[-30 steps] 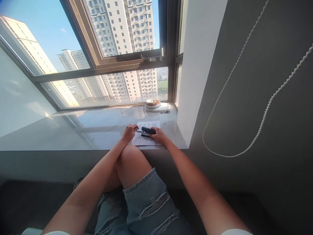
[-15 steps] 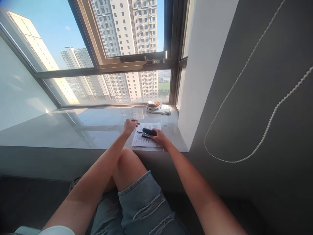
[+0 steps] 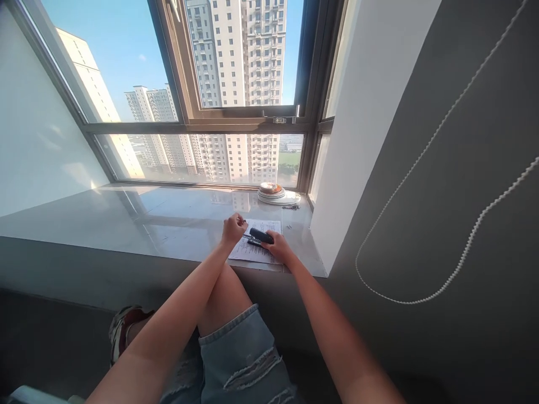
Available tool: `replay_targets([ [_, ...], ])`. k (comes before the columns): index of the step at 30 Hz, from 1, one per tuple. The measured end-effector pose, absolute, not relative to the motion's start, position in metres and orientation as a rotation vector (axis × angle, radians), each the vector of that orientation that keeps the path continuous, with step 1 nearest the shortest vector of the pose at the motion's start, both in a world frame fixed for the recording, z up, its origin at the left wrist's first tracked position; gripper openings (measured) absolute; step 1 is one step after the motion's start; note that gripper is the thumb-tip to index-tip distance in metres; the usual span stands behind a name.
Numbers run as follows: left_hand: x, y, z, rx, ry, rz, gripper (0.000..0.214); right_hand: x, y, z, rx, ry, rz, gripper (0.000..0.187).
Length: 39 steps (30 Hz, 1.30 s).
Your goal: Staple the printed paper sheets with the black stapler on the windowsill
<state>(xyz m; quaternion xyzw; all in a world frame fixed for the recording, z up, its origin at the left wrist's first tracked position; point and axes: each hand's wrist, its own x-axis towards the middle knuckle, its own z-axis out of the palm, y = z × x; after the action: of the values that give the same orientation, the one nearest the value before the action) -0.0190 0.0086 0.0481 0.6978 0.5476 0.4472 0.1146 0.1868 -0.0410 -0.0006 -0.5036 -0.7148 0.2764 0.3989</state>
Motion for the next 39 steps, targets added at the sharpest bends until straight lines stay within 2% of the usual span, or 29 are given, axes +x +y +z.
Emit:
replay_targets([
  [9, -0.022, 0.009, 0.044, 2.129, 1.627, 1.240, 0.020, 0.185, -0.040, -0.003, -1.299, -1.795, 0.656, 0.033],
  [18, -0.024, 0.010, 0.040, 2.108, 1.539, 1.237, 0.009, 0.186, -0.041, -0.002, -1.322, -1.790, 0.684, 0.034],
  [23, -0.025, 0.014, 0.037, 2.070, 1.508, 1.211, 0.021, 0.186, -0.039, -0.003, -1.325, -1.782, 0.677, 0.036],
  [31, -0.024, 0.011, 0.041, 2.065, 1.565, 1.206, 0.014, 0.185, -0.041, -0.002, -1.303, -1.792, 0.665, 0.034],
  [39, -0.026, 0.014, 0.038, 1.966, 1.451, 1.207, 0.026, 0.185, -0.039, -0.004, -1.317, -1.780, 0.658, 0.040],
])
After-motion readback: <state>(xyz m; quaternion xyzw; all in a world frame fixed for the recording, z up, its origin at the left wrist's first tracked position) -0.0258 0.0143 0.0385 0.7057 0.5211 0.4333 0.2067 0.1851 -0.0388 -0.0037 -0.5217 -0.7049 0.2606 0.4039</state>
